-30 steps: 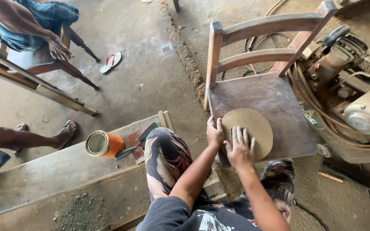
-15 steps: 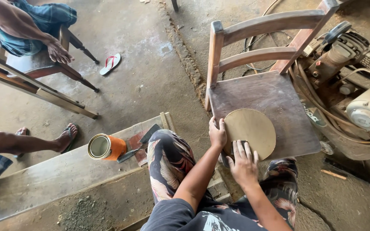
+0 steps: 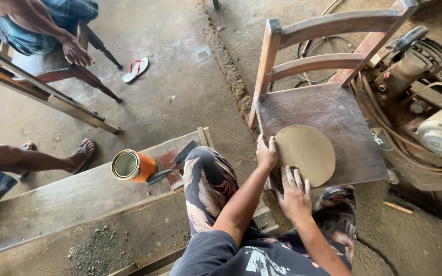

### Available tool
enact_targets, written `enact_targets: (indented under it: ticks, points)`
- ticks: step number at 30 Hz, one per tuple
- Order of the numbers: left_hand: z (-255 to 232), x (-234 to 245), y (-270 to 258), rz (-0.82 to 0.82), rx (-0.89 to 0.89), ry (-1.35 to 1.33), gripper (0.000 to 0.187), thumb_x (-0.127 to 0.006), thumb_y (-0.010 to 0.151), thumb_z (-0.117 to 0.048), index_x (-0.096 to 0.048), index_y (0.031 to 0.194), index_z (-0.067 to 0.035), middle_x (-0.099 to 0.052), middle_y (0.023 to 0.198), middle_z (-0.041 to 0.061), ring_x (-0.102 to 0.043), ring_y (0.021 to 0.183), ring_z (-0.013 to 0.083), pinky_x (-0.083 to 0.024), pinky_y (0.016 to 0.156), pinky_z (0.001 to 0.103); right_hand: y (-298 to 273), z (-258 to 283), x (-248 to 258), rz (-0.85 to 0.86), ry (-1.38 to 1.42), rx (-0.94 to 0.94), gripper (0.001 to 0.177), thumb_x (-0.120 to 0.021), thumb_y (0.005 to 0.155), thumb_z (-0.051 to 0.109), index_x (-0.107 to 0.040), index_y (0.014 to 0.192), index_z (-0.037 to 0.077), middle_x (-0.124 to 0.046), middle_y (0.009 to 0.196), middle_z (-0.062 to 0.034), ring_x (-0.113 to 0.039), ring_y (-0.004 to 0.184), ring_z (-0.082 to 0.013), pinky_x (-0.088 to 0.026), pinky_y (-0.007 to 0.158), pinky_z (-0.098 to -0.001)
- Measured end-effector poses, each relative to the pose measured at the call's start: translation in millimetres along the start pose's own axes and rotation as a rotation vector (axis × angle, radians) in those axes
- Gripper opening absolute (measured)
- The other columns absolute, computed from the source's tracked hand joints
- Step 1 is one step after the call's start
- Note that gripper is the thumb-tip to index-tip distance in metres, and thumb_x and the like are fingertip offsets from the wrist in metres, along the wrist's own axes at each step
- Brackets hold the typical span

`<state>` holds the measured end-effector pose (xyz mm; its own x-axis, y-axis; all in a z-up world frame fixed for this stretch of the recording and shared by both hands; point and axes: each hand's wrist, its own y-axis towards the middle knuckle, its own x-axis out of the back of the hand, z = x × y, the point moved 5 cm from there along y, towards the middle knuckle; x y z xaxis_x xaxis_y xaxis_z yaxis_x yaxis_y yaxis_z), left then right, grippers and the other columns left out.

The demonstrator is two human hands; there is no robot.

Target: The person sits on a wooden chair and sands a round wooden disc placed on the seat using a sanding block. They hold the disc steady with one hand while rubbing the surface with the other, then flip the disc over to sand the other side.

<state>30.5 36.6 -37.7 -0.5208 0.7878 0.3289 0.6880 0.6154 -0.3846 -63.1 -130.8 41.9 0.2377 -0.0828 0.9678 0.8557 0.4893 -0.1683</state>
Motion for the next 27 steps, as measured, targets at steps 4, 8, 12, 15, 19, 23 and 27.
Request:
enact_targets:
  ticks: [4, 8, 12, 15, 19, 23, 27]
  points:
    - [11.5, -6.8, 8.8, 0.028, 0.010, 0.037, 0.067, -0.046, 0.101, -0.065, -0.031, 0.155, -0.028, -0.050, 0.146, 0.021, -0.052, 0.134, 0.0459, -0.040, 0.115, 0.054, 32.5, -2.0, -6.2, 0.046, 0.035, 0.013, 0.085, -0.044, 0.094, 0.067, -0.018, 0.164, 0.025, -0.011, 0.173, 0.0070, -0.014, 0.157, -0.0239, -0.016, 0.125, -0.0583]
    - [-51.9, 21.9, -44.8, -0.052, -0.169, 0.229, 0.058, -0.059, 0.095, -0.044, -0.044, 0.146, -0.022, -0.049, 0.148, 0.021, -0.058, 0.127, 0.0449, -0.048, 0.103, 0.056, 71.0, -8.9, -23.8, 0.062, -0.111, 0.072, 0.099, -0.071, 0.081, 0.055, -0.022, 0.162, 0.029, -0.007, 0.173, 0.0091, -0.004, 0.160, -0.0254, -0.013, 0.126, -0.0617]
    - [-92.0, 18.5, -105.4, -0.248, -0.916, 0.446, 0.056, -0.063, 0.091, -0.026, -0.054, 0.144, -0.012, -0.052, 0.147, 0.021, -0.051, 0.134, 0.0413, -0.043, 0.105, 0.048, 83.1, -17.1, 2.1, 0.218, -0.048, 0.114, 0.086, -0.069, 0.087, 0.044, -0.032, 0.161, 0.020, -0.015, 0.174, 0.0011, 0.000, 0.162, -0.0247, 0.004, 0.129, -0.0580]
    - [-75.5, -5.7, -111.5, 0.022, -0.798, 0.678, 0.064, -0.045, 0.100, -0.055, -0.044, 0.154, -0.022, -0.042, 0.164, 0.013, -0.037, 0.153, 0.0346, -0.022, 0.125, 0.056, 92.6, -93.8, -0.4, -0.334, 0.680, 0.092, 0.062, -0.073, 0.078, 0.009, -0.065, 0.139, 0.007, -0.055, 0.150, -0.0206, -0.042, 0.146, -0.0380, -0.030, 0.124, -0.0492]
    - [-60.5, -9.4, -108.2, 0.117, -0.672, 0.850, 0.076, -0.038, 0.100, -0.062, -0.032, 0.162, -0.019, -0.031, 0.169, 0.013, -0.024, 0.159, 0.0315, -0.012, 0.125, 0.064, 98.4, -180.3, 28.4, -0.686, 0.476, -0.071, 0.058, -0.071, 0.090, 0.020, -0.063, 0.147, 0.013, -0.054, 0.144, -0.0177, -0.046, 0.142, -0.0342, -0.034, 0.118, -0.0475]
    - [-50.7, -19.2, -102.0, 0.045, -0.742, 0.928, 0.087, -0.031, 0.094, -0.067, -0.020, 0.163, -0.015, -0.015, 0.172, 0.010, -0.010, 0.159, 0.0282, -0.002, 0.124, 0.061, 95.1, -198.8, 36.1, -0.464, 0.651, -0.236, 0.049, -0.054, 0.103, 0.036, -0.058, 0.145, 0.009, -0.053, 0.146, -0.0200, -0.048, 0.133, -0.0395, -0.038, 0.104, -0.0525]
    - [-51.3, -19.9, -105.6, 0.041, -0.754, 0.985, 0.087, -0.032, 0.094, -0.067, -0.020, 0.162, -0.015, -0.014, 0.171, 0.011, -0.010, 0.159, 0.0294, 0.000, 0.125, 0.059, 58.7, -258.6, 15.0, -0.866, 0.502, -0.719, 0.053, -0.066, 0.094, 0.030, -0.056, 0.140, 0.007, -0.041, 0.147, -0.0298, -0.040, 0.130, -0.0524, -0.035, 0.090, -0.0773]
